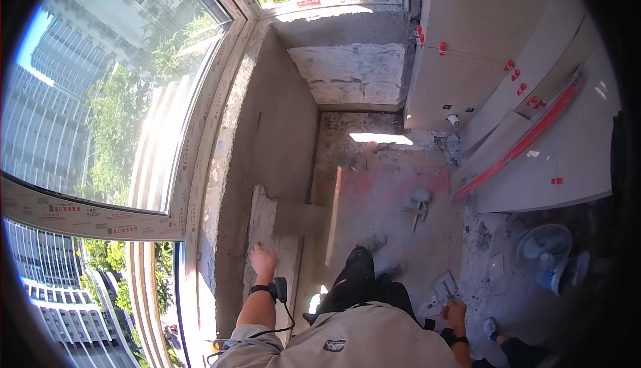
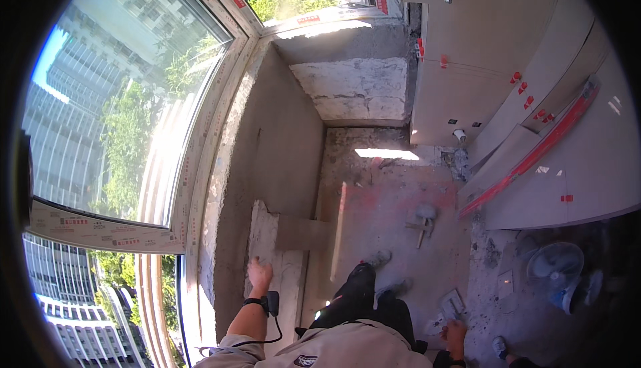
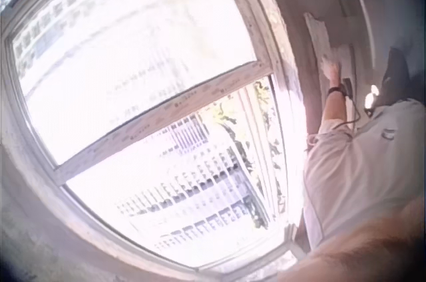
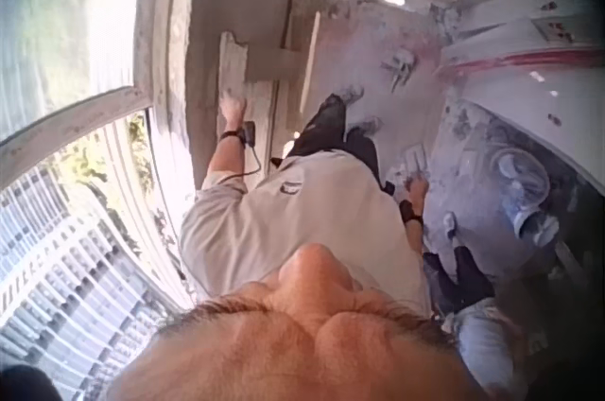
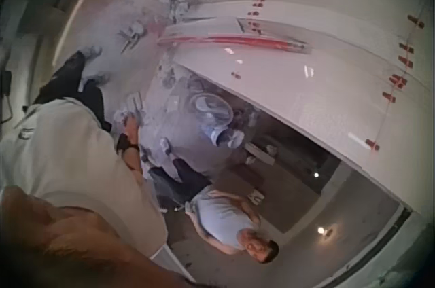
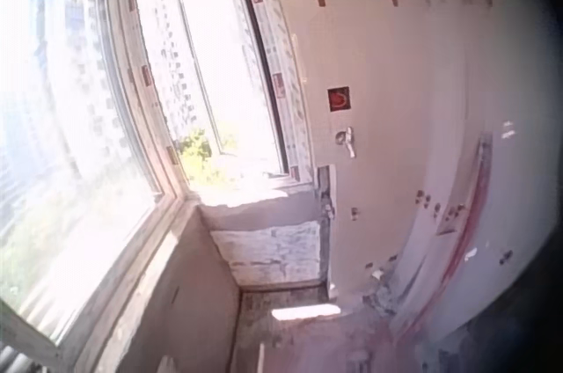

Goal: The recorder applies mortar to the back of a tile using a trowel and then fixes the tile onto a wall, adjusting it with a rubber mallet.

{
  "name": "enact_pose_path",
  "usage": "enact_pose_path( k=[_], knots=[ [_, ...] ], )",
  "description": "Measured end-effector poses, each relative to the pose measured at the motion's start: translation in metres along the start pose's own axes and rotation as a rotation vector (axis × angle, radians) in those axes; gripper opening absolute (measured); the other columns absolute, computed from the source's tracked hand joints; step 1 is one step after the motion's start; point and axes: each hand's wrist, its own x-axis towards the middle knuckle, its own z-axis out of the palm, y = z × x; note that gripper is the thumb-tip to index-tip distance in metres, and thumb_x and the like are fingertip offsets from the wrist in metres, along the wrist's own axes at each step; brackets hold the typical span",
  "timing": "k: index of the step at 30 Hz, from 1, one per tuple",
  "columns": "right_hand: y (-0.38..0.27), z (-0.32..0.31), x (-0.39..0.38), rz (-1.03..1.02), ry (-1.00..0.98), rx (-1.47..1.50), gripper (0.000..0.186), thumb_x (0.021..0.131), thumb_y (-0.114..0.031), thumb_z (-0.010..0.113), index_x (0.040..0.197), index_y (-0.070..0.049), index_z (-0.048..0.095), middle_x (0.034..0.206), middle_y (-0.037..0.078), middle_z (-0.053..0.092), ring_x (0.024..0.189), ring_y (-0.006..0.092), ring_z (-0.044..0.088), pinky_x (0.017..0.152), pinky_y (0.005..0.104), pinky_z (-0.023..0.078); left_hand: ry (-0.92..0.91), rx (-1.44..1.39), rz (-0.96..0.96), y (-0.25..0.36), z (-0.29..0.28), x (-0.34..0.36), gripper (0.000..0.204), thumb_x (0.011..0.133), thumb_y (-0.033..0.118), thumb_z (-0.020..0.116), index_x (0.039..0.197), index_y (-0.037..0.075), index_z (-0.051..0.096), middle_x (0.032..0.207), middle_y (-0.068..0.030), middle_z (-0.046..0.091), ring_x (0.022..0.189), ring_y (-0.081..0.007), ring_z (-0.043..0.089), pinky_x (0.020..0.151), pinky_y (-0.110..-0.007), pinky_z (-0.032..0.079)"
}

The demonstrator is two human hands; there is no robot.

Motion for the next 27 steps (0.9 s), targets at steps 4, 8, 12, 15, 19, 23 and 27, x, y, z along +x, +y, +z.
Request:
enact_pose_path(
  k=[4,8,12,15,19,23,27],
  knots=[
    [-0.024,0.001,-0.008,-0.071,0.023,-0.087,0.016,0.088,-0.015,0.053,0.087,-0.001,0.059,0.063,0.007,0.056,0.046,0.0180,0.058,0.037,0.0297,0.043,-0.123,-0.074,-0.111,-0.032,0.024,-0.012,0.053,0.075,0.026,0.060,0.122,0.004,0.056,0.116,-0.0251,0.059,0.108,-0.0409,0.057,0.093,-0.047,0.045],
    [-0.045,-0.003,-0.021,-0.105,0.080,-0.100,0.019,0.089,-0.019,0.057,0.096,-0.001,0.061,0.067,0.005,0.058,0.050,0.0157,0.059,0.041,0.0286,0.046,-0.297,-0.066,-0.086,-0.042,0.064,-0.018,0.055,0.074,0.026,0.060,0.122,0.000,0.057,0.114,-0.0268,0.061,0.109,-0.0392,0.059,0.094,-0.043,0.046],
    [-0.039,-0.006,-0.028,-0.104,0.139,-0.032,0.025,0.088,-0.020,0.058,0.103,0.000,0.062,0.070,0.006,0.061,0.053,0.0151,0.060,0.044,0.0281,0.046,-0.502,-0.126,-0.054,-0.047,0.091,0.011,0.053,0.073,0.025,0.066,0.118,-0.003,0.060,0.107,-0.0246,0.066,0.101,-0.0343,0.064,0.087,-0.039,0.050],
    [-0.027,0.003,-0.036,-0.082,0.182,0.020,0.025,0.088,-0.021,0.058,0.102,0.000,0.062,0.073,0.007,0.063,0.054,0.0151,0.061,0.046,0.0275,0.047,-0.639,-0.321,-0.178,-0.053,0.131,0.054,0.044,0.080,0.018,0.064,0.120,0.000,0.058,0.090,-0.0156,0.066,0.078,-0.0265,0.064,0.064,-0.041,0.050],
    [0.016,0.008,-0.069,-0.027,0.340,0.166,0.025,0.088,-0.023,0.059,0.099,0.000,0.063,0.073,0.007,0.063,0.055,0.0156,0.061,0.046,0.0276,0.047,-0.918,-0.388,-0.135,0.070,0.115,0.061,0.034,0.087,0.021,0.060,0.119,0.010,0.055,0.083,-0.0034,0.061,0.064,-0.0186,0.060,0.050,-0.036,0.047],
    [0.057,0.035,-0.096,0.036,0.399,0.422,0.024,0.088,-0.024,0.058,0.095,-0.001,0.063,0.073,0.008,0.063,0.056,0.0169,0.061,0.046,0.0283,0.047,-1.001,-0.318,0.012,0.157,0.106,0.062,0.031,0.088,0.017,0.057,0.118,0.009,0.055,0.076,-0.0044,0.058,0.058,-0.0172,0.057,0.045,-0.032,0.044],
    [0.127,0.074,-0.126,0.192,0.428,0.600,0.021,0.089,-0.022,0.055,0.085,-0.002,0.060,0.071,0.009,0.061,0.054,0.0187,0.061,0.045,0.0291,0.048,-1.191,-0.221,0.161,0.258,0.125,0.057,0.036,0.087,0.015,0.060,0.121,0.006,0.054,0.074,-0.0060,0.059,0.057,-0.0169,0.056,0.041,-0.030,0.039]
  ],
)
